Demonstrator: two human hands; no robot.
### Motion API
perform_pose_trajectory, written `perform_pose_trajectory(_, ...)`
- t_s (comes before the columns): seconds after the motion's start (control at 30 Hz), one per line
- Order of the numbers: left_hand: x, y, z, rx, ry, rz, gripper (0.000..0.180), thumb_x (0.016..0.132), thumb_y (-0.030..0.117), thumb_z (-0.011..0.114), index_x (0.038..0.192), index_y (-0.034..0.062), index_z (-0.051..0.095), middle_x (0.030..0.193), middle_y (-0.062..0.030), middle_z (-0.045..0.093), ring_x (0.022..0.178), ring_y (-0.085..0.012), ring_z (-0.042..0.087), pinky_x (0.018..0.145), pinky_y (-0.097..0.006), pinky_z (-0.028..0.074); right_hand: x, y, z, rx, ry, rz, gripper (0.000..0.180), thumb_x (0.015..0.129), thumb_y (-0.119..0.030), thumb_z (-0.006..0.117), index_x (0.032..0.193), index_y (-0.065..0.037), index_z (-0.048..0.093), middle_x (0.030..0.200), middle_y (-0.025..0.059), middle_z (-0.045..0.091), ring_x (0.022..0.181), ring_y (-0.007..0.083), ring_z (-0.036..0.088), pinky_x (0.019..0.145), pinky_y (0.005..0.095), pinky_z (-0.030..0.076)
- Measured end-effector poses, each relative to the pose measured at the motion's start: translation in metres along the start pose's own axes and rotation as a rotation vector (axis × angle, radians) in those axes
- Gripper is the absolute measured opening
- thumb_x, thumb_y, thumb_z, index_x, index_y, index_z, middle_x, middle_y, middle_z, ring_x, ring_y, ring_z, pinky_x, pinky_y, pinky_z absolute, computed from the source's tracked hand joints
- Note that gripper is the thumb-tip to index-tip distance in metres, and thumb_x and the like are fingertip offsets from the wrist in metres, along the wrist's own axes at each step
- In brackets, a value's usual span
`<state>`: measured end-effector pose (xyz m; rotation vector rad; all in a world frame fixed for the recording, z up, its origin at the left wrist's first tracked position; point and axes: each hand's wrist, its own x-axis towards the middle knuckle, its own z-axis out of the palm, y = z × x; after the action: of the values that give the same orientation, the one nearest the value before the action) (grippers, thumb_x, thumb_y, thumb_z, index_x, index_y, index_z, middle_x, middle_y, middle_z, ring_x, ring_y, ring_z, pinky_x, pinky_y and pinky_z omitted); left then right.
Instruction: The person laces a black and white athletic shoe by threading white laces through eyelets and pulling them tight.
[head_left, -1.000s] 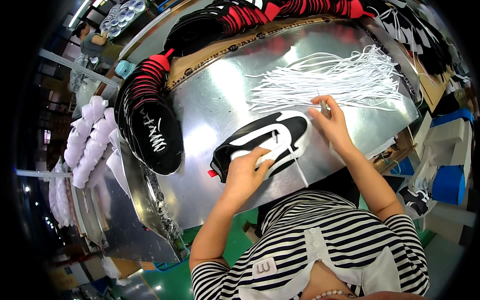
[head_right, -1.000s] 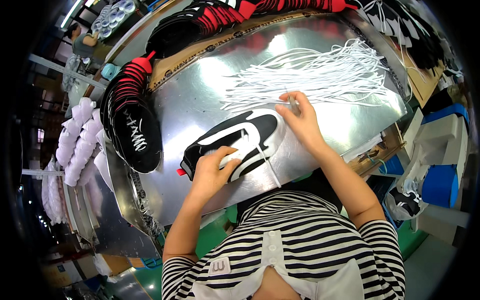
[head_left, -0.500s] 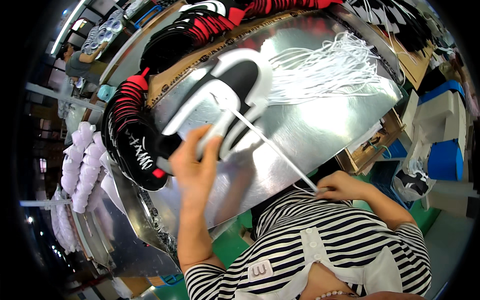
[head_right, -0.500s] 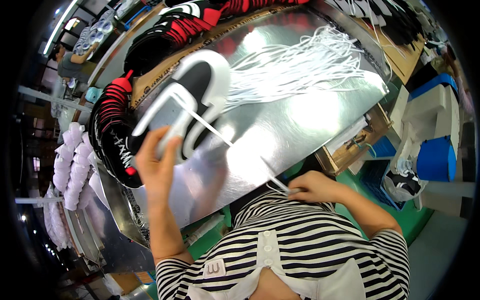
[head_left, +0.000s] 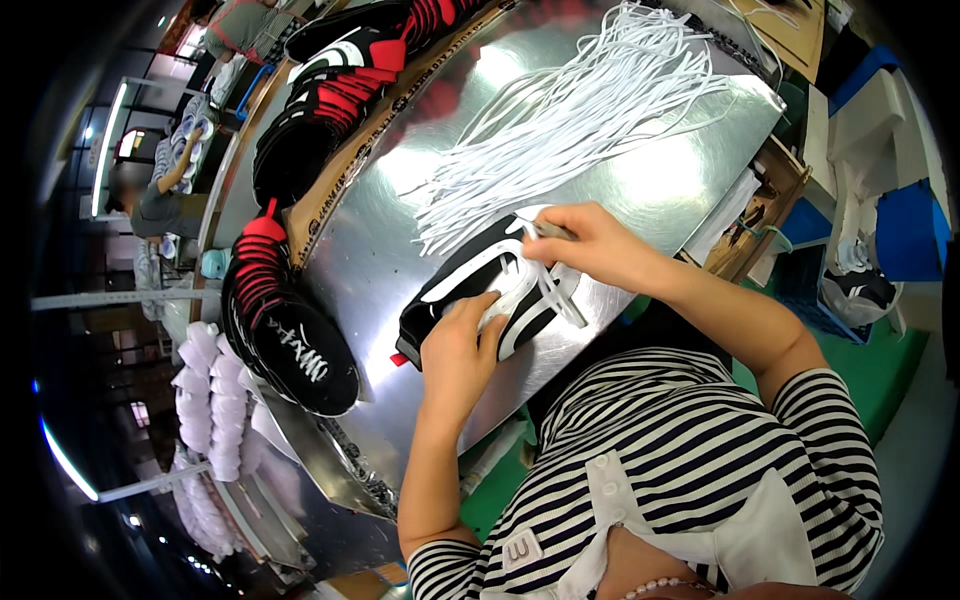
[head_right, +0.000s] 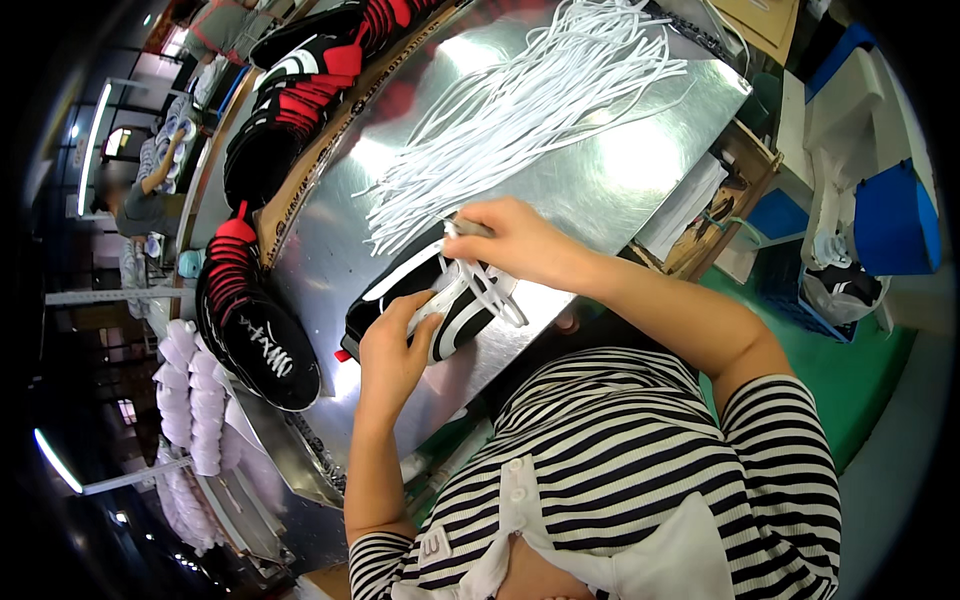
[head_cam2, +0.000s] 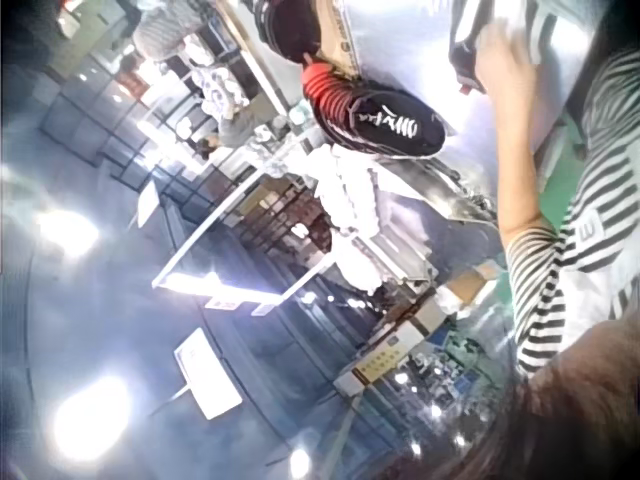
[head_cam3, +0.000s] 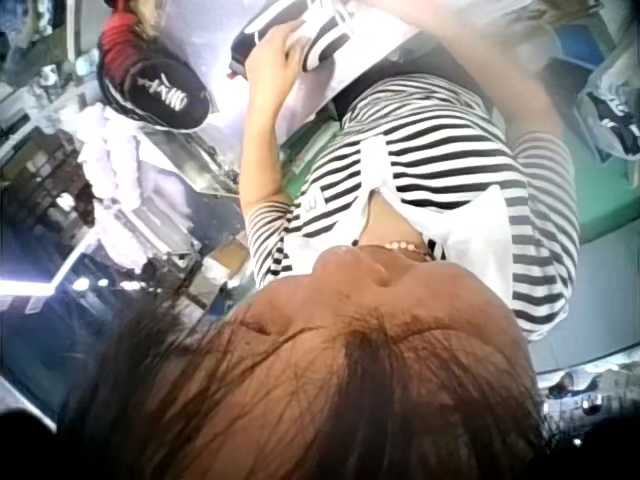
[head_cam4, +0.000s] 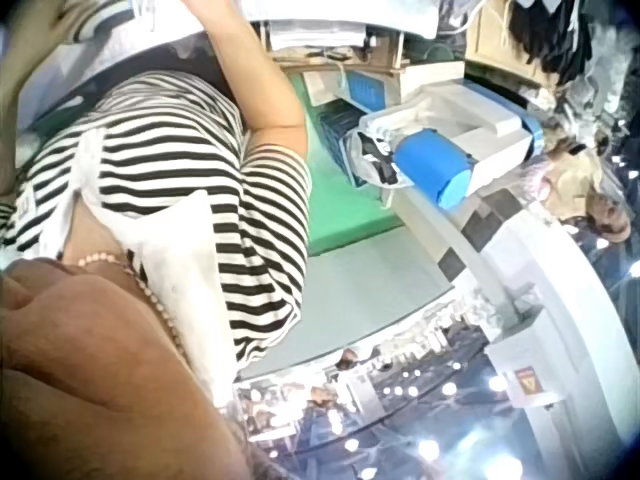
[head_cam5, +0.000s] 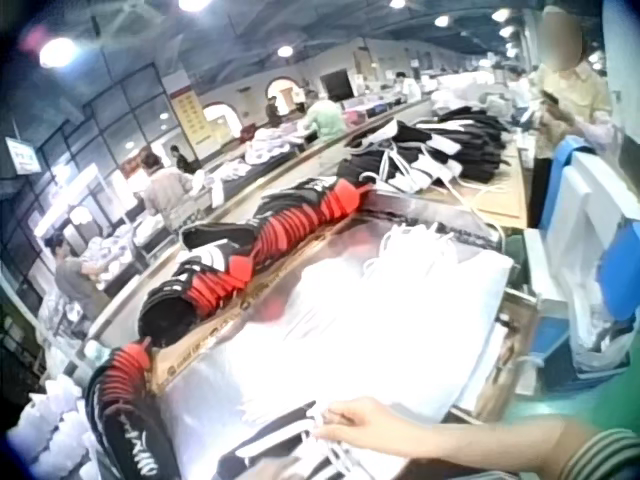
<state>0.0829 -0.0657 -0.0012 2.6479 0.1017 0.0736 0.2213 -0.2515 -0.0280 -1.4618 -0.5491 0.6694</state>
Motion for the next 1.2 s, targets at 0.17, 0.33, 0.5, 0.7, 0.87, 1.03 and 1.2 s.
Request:
perform_pose_trajectory(0.17, 0.02, 0.026, -0.005, 0.162, -0.02, 0.032, 0.023, 0.093, 0.022, 0.062, 0.105, 0.0029, 0.068, 0.095, -0.0149, 0.069, 0.076, -0.0321, 0.065, 0.07, -0.037, 0.05, 0.03, -0.013, 0.006, 0.257, 0.034, 0.004, 0.021, 0.091, -0.023, 0.066, 0.08, -0.006, 0.062, 0.066, -0.0076, 0.048, 0.058, 0.0003, 0.036, 0.051, 0.0213, 0.028)
perform_pose_trajectory(0.33, 0.041, 0.02, 0.011, 0.16, -0.184, -0.088, 0.023, 0.09, 0.028, 0.064, 0.089, 0.0063, 0.07, 0.077, -0.0106, 0.067, 0.069, -0.0319, 0.064, 0.061, -0.042, 0.048, 0.043, -0.005, 0.006, 0.192, 0.031, -0.069, 0.025, 0.093, -0.026, 0.066, 0.082, -0.005, 0.061, 0.066, -0.008, 0.047, 0.06, 0.001, 0.036, 0.053, 0.0216, 0.03)
perform_pose_trajectory(0.5, 0.045, 0.014, 0.018, -0.064, -0.198, -0.253, 0.024, 0.089, 0.026, 0.067, 0.086, 0.0026, 0.07, 0.07, -0.0103, 0.066, 0.059, -0.0249, 0.06, 0.06, -0.033, 0.047, 0.032, 0.007, -0.003, 0.093, 0.117, -0.026, 0.03, 0.093, -0.03, 0.064, 0.096, -0.001, 0.057, 0.076, 0.003, 0.06, 0.068, 0.0111, 0.053, 0.062, 0.0273, 0.043)
perform_pose_trajectory(0.7, 0.05, -0.006, 0.024, -0.288, -0.229, -0.319, 0.022, 0.087, 0.019, 0.071, 0.082, -0.0015, 0.067, 0.059, -0.0065, 0.055, 0.054, -0.0107, 0.046, 0.055, -0.028, 0.041, -0.026, 0.021, -0.003, -0.26, -0.06, 0.061, 0.017, 0.092, -0.021, 0.059, 0.095, -0.004, 0.056, 0.074, 0.0118, 0.068, 0.069, 0.0272, 0.067, 0.064, 0.0389, 0.05)
perform_pose_trajectory(0.87, 0.055, 0.0, 0.022, -0.27, -0.236, -0.347, 0.023, 0.087, 0.019, 0.071, 0.079, -0.0023, 0.065, 0.057, -0.0051, 0.051, 0.054, -0.0108, 0.042, 0.053, -0.029, 0.037, -0.034, 0.035, 0.005, -0.377, -0.027, 0.02, 0.017, 0.092, -0.021, 0.06, 0.092, -0.003, 0.057, 0.071, 0.0121, 0.066, 0.068, 0.0308, 0.065, 0.063, 0.0408, 0.049)
perform_pose_trajectory(1.03, 0.053, -0.001, 0.022, -0.294, -0.258, -0.328, 0.019, 0.087, 0.017, 0.07, 0.083, -0.0018, 0.065, 0.061, -0.0051, 0.055, 0.057, -0.0108, 0.046, 0.056, -0.028, 0.04, -0.029, 0.032, 0.005, -0.456, -0.055, 0.049, 0.017, 0.093, -0.02, 0.06, 0.092, -0.004, 0.055, 0.071, 0.0129, 0.066, 0.069, 0.033, 0.066, 0.063, 0.0432, 0.049)
perform_pose_trajectory(1.2, 0.033, 0.006, 0.032, -0.145, -0.132, 0.029, 0.017, 0.08, 0.004, 0.07, 0.094, -0.0029, 0.064, 0.08, -0.0157, 0.064, 0.069, -0.0287, 0.064, 0.066, -0.036, 0.049, -0.029, 0.037, 0.019, -0.815, -0.016, -0.094, 0.017, 0.091, -0.015, 0.061, 0.094, -0.002, 0.05, 0.065, 0.012, 0.064, 0.065, 0.0318, 0.066, 0.058, 0.0422, 0.05)
